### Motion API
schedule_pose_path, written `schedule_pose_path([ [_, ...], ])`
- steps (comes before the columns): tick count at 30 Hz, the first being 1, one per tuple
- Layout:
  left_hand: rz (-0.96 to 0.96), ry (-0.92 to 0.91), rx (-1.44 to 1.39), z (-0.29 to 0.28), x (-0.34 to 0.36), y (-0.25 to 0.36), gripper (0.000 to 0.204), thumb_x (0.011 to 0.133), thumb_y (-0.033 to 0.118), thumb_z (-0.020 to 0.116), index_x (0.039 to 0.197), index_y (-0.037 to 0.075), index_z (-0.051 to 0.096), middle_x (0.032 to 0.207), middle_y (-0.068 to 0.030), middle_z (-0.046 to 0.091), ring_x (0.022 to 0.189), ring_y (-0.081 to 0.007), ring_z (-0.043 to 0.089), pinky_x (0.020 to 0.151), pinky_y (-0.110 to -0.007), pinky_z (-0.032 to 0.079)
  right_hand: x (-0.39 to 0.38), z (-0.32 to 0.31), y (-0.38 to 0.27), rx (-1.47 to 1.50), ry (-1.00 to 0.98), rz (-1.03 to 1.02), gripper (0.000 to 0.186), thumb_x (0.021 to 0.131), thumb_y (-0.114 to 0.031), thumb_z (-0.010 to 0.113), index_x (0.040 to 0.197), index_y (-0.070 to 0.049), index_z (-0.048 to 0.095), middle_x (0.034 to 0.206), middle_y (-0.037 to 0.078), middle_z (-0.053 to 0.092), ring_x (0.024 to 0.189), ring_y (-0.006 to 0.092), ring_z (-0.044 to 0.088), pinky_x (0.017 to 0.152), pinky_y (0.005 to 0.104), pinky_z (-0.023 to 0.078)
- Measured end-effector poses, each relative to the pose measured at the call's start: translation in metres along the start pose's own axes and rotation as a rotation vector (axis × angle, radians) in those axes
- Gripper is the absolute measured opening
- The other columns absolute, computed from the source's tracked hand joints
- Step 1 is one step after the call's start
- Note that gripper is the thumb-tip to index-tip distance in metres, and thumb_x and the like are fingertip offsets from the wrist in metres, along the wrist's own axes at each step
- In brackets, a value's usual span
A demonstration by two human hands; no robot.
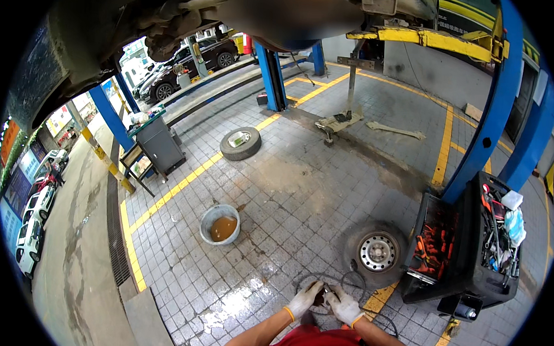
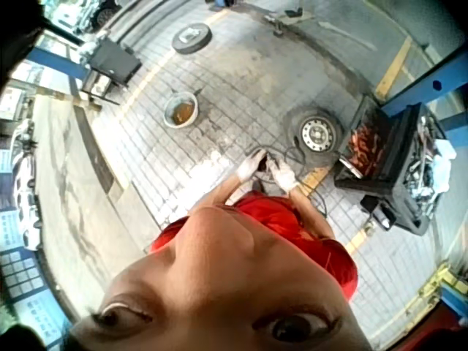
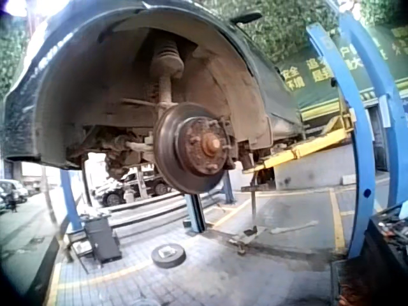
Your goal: The person removes a brake caliper from a vehicle's wheel hub using pliers and a power tool. They then use a wire brush to clean the brake rotor surface and place the caliper on the floor.
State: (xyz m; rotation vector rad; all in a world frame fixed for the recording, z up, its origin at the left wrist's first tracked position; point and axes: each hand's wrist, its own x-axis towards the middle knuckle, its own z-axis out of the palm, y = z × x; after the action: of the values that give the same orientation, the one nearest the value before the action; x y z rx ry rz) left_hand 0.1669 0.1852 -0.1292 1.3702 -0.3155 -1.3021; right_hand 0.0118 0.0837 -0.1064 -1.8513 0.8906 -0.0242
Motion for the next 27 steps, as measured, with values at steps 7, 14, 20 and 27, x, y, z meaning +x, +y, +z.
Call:
schedule_pose_path([
  [7, -0.109, 0.01, -0.225, -0.1, -0.005, -0.033, 0.053, 0.106, 0.055, 0.048, 0.111, 0.006, 0.066, 0.101, -0.0075, 0.068, 0.088, -0.0195, 0.064, 0.081, -0.035, 0.054, 0.009, 0.041, -0.086, -0.208, -0.294, -0.105, 0.077, 0.1, -0.063, 0.052, 0.156, -0.012, 0.037, 0.138, 0.022, 0.063, 0.12, 0.0411, 0.065, 0.099, 0.0476, 0.054],
  [14, -0.335, 0.188, -0.581, -0.123, -0.002, -0.004, 0.041, 0.099, 0.049, 0.062, 0.073, 0.02, 0.052, 0.062, 0.0047, 0.046, 0.051, -0.0106, 0.039, 0.045, -0.026, 0.031, 0.03, 0.03, -0.067, -0.132, -0.194, -0.137, 0.066, 0.098, -0.06, 0.056, 0.148, -0.016, 0.049, 0.124, 0.019, 0.071, 0.111, 0.0397, 0.069, 0.096, 0.0474, 0.054],
  [20, -0.412, 0.272, -0.326, -0.111, 0.025, -0.004, 0.046, 0.098, 0.055, 0.062, 0.071, 0.021, 0.048, 0.062, 0.0053, 0.041, 0.049, -0.009, 0.033, 0.042, -0.024, 0.024, 0.02, -0.082, 0.012, 0.062, 0.464, 0.06, 0.06, 0.097, -0.053, 0.06, 0.137, -0.008, 0.061, 0.123, 0.024, 0.07, 0.118, 0.0384, 0.066, 0.103, 0.0431, 0.052],
  [27, -0.563, 0.204, -0.233, -0.115, 0.085, -0.021, 0.027, 0.1, 0.035, 0.049, 0.094, 0.013, 0.062, 0.068, 0.0028, 0.045, 0.051, -0.0088, 0.037, 0.041, -0.024, 0.025, -0.006, -0.215, 0.108, 0.45, 0.975, 0.175, 0.047, 0.097, -0.036, 0.066, 0.132, -0.005, 0.064, 0.113, 0.015, 0.074, 0.101, 0.0226, 0.072, 0.086, 0.0344, 0.057],
])
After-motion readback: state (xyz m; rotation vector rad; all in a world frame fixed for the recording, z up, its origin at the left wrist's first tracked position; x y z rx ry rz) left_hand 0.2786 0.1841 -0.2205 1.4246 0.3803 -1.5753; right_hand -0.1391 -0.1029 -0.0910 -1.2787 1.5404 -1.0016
